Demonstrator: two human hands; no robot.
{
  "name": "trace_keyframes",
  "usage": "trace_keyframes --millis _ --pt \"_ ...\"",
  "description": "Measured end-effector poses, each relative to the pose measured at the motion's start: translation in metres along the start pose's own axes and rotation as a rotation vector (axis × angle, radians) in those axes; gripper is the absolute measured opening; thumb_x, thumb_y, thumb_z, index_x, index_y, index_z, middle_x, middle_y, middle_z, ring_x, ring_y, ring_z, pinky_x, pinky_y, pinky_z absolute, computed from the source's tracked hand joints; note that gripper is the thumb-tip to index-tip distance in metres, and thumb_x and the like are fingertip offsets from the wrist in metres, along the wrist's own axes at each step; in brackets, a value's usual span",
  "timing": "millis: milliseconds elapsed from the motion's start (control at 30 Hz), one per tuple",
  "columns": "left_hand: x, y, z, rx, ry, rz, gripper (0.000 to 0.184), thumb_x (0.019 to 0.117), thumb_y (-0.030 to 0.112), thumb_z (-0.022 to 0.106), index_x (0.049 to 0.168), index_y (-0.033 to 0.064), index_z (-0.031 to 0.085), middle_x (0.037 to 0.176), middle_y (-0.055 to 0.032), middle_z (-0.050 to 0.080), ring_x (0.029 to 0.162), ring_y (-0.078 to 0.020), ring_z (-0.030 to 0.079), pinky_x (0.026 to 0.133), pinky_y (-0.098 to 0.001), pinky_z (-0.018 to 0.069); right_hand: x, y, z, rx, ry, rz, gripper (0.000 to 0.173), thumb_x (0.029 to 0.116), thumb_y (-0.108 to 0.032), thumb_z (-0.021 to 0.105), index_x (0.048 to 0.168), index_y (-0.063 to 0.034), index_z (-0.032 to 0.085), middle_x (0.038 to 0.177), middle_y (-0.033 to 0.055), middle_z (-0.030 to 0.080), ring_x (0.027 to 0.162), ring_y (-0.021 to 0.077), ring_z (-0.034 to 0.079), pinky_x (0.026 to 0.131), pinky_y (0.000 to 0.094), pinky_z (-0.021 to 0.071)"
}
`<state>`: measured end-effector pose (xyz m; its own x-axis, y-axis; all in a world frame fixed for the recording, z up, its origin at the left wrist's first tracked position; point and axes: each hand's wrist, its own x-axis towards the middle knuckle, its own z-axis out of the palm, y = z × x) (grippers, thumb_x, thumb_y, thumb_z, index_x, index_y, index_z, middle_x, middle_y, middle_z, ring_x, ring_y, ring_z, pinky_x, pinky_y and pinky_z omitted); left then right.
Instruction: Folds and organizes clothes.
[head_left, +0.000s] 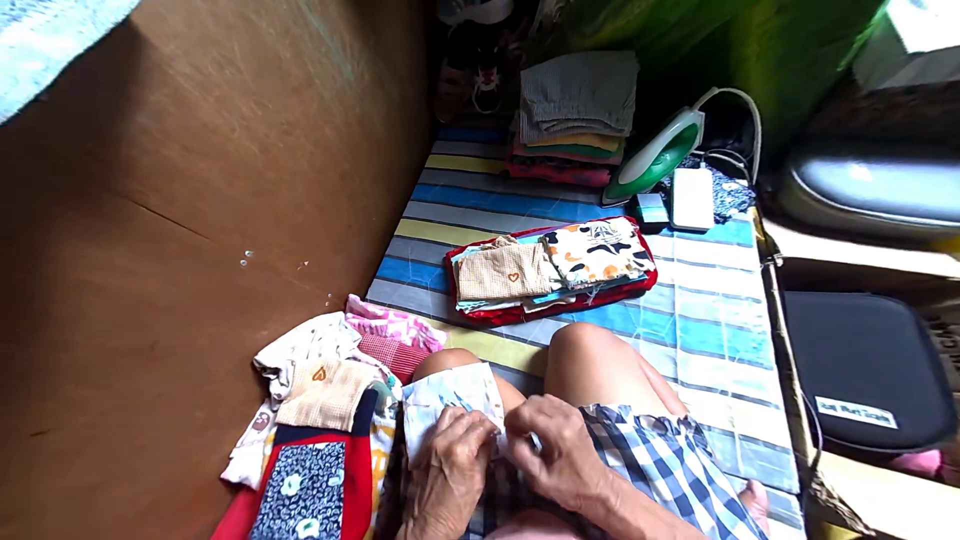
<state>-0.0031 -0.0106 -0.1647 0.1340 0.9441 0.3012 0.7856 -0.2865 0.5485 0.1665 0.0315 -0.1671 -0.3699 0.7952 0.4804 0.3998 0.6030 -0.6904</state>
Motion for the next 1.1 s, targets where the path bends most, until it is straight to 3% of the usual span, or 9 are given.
trace_keyframes --millis 67,167,267,367,500,600,800,900,1100 --pt "-0.004 -0.002 0.0 0.012 0.002 0.015 0.015 0.0855 0.01 0.064 0.085 0.0065 0.079 0.091 -0.0046 0.077 0.091 -0.0224 0.073 0.087 -0.0315 0.057 0.01 -0.002 -0.004 0.146 -0.071 0.292 0.021 0.0903 -0.01 0.057 0.091 0.0043 0.072 0.08 0.0148 0.071 0.072 0.024 0.07 0.067 0.0394 0.0575" --pt "-0.005 -0.001 -0.003 -0.01 -0.007 -0.004 0.015 0.0844 0.01 0.064 0.084 0.0063 0.079 0.092 -0.0046 0.078 0.093 -0.0239 0.073 0.088 -0.0324 0.0564 0.026 0.002 -0.002 0.363 -0.213 0.684 0.024 0.0999 -0.009 0.052 0.111 0.0068 0.067 0.097 0.0159 0.069 0.085 0.0183 0.065 0.08 0.0333 0.053" --pt "-0.004 -0.002 -0.002 -0.002 -0.004 0.018 0.017 0.086 0.013 0.064 0.084 0.006 0.079 0.088 -0.0039 0.078 0.091 -0.0235 0.073 0.087 -0.0326 0.0561 0.038 0.006 0.007 0.415 -0.223 0.748 0.033 0.1035 -0.017 0.053 0.124 0.0073 0.062 0.106 0.018 0.067 0.093 0.0207 0.065 0.086 0.0354 0.0528" --pt "-0.007 -0.003 -0.001 0.006 -0.031 0.029 0.018 0.087 0.014 0.063 0.084 0.0071 0.079 0.088 -0.0034 0.078 0.091 -0.0243 0.072 0.086 -0.0348 0.0566 0.05 0.018 0.012 0.483 -0.439 0.863 0.047 0.1056 -0.025 0.054 0.141 0.0047 0.05 0.115 0.0202 0.066 0.101 0.0252 0.065 0.094 0.0417 0.0505" --pt "-0.013 -0.003 -0.005 -0.047 -0.063 -0.004 0.017 0.0861 0.012 0.064 0.086 0.0055 0.08 0.093 -0.005 0.078 0.096 -0.0273 0.072 0.088 -0.0383 0.0562 0.049 0.031 0.018 0.608 -0.479 0.927 0.026 0.1014 -0.017 0.06 0.117 0.0033 0.062 0.098 0.0099 0.066 0.086 0.0139 0.064 0.084 0.0338 0.0528" --pt "-0.016 -0.001 -0.009 -0.109 -0.112 -0.042 0.016 0.0853 0.01 0.067 0.09 0.0031 0.08 0.098 -0.0099 0.078 0.102 -0.0321 0.071 0.095 -0.0417 0.0533 0.052 0.024 0.017 0.64 -0.512 0.955 0.038 0.0992 -0.021 0.064 0.128 0.0047 0.059 0.108 0.0152 0.068 0.096 0.0194 0.067 0.092 0.0385 0.0529" --pt "-0.027 -0.001 -0.007 -0.141 -0.115 -0.055 0.013 0.0851 0.013 0.073 0.09 0.004 0.081 0.106 -0.0176 0.076 0.11 -0.0401 0.066 0.102 -0.05 0.0483 0.053 0.008 0.018 0.485 -0.542 0.828 0.04 0.0936 -0.027 0.068 0.121 0.0023 0.063 0.107 0.02 0.069 0.103 0.0315 0.067 0.093 0.0526 0.0515" --pt "-0.031 -0.001 -0.003 -0.132 -0.074 -0.067 0.013 0.0838 0.015 0.075 0.09 0.0056 0.082 0.105 -0.0177 0.076 0.11 -0.04 0.067 0.102 -0.0507 0.0492 0.049 -0.001 0.021 0.526 -0.514 0.831 0.047 0.0945 -0.025 0.07 0.129 0.004 0.058 0.113 0.0217 0.068 0.108 0.031 0.066 0.098 0.0494 0.0503" --pt "-0.03 0.002 0.001 -0.184 -0.006 -0.019 0.013 0.0867 0.013 0.072 0.083 0.0016 0.079 0.105 -0.0229 0.073 0.113 -0.0378 0.065 0.107 -0.0411 0.0465 0.041 0.001 0.022 0.625 -0.327 0.807 0.029 0.0994 -0.013 0.059 0.123 0.0049 0.061 0.108 0.0173 0.07 0.104 0.0233 0.067 0.095 0.0432 0.052"
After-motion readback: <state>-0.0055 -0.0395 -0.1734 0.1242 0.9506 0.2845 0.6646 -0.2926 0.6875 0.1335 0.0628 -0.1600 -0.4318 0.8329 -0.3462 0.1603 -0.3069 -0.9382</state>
